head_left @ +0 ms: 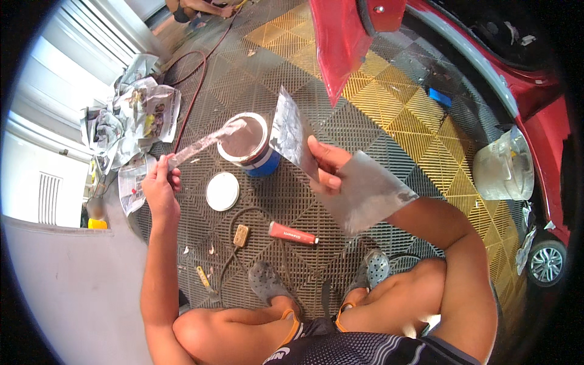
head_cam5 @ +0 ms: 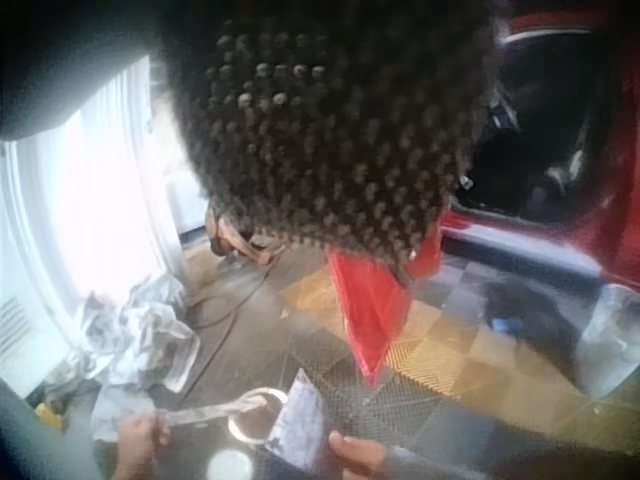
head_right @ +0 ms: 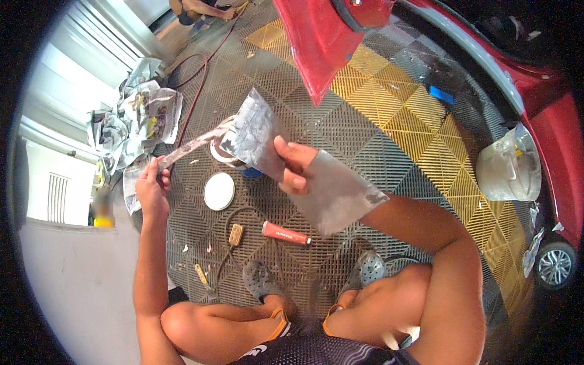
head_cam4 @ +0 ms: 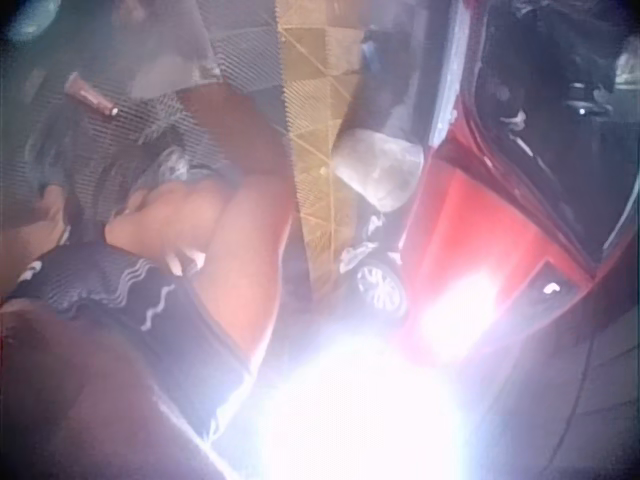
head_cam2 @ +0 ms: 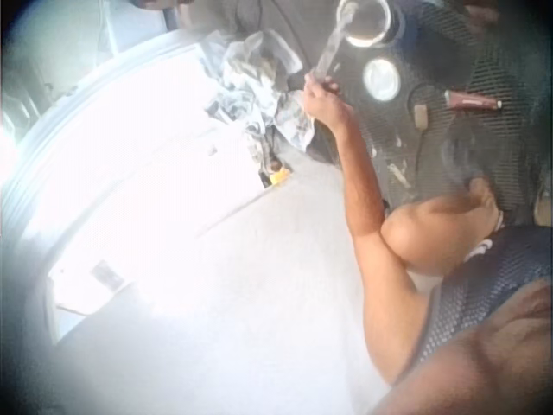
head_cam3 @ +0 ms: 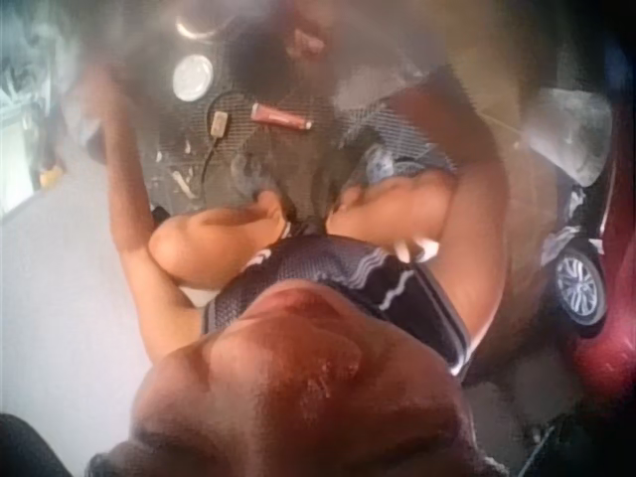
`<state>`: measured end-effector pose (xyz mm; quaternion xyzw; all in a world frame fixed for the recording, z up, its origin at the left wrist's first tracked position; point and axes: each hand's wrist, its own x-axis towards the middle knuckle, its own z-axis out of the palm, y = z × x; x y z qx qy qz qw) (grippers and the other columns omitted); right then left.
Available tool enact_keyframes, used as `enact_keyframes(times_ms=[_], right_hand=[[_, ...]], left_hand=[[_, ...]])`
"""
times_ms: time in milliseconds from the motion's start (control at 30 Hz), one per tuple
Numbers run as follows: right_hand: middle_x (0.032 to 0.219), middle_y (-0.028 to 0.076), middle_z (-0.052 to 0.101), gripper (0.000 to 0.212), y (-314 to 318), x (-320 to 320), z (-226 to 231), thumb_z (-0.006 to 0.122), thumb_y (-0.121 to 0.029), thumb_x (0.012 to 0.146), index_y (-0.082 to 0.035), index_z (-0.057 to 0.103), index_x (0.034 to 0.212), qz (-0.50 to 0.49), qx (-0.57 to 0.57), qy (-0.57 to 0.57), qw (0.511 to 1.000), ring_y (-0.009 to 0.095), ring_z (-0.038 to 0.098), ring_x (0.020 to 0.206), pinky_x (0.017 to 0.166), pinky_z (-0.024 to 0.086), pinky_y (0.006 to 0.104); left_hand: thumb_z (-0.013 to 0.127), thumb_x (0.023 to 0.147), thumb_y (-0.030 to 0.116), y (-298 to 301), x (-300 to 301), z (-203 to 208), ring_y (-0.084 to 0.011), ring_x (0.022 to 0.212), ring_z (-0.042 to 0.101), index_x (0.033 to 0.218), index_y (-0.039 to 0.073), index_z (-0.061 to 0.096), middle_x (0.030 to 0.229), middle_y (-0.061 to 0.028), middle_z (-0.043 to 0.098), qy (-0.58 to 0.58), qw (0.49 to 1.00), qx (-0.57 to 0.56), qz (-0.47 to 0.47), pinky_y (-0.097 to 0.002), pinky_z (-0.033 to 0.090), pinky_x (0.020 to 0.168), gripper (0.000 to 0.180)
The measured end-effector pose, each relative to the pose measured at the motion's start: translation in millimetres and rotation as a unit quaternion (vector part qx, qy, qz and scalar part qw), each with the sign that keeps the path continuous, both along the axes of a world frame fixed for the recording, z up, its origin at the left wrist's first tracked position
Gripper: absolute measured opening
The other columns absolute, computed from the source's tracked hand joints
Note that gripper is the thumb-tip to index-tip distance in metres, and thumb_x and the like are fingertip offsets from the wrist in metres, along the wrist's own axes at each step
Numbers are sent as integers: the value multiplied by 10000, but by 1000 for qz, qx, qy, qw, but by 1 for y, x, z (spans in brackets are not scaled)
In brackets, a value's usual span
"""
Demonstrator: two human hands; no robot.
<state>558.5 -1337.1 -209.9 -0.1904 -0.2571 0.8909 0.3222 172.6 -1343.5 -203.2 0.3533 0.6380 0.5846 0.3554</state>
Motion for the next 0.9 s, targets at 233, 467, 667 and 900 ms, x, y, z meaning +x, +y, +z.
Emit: enact_keyframes(times_ms=[233,467,667,900], right_hand=[[530,-80,414,455,-28,3,54,254,-466,1134,-116,542,1101,31,31,57,997,49,359,425,438,293,227],[516,-80,467,520,-42,0,71,244,-504,1125,-106,557,1005,43,40,37,998,42,339,412,442,305,218],[533,-73,486,522,-46,1,71,263,-504,1124,-98,573,1016,33,43,41,998,21,369,411,449,319,212],[534,-54,497,476,-43,-3,71,338,-522,1111,-119,575,1027,15,44,-20,999,41,370,406,442,313,227]], left_hand=[[625,1049,302,6,3,-20,-31,549,514,1110,45,723,734,15,637,12,1000,-14,-23,-194,371,474,281],[602,1062,298,5,9,-16,-46,532,518,1104,10,719,722,-10,632,16,1000,-8,-13,-209,400,460,314],[601,1062,297,5,12,-14,-46,534,521,1100,6,717,720,-8,632,16,1000,2,-17,-208,403,467,316],[601,1062,298,-2,12,-7,-41,544,517,1109,20,719,725,2,625,12,1000,-12,2,-205,403,471,305]])
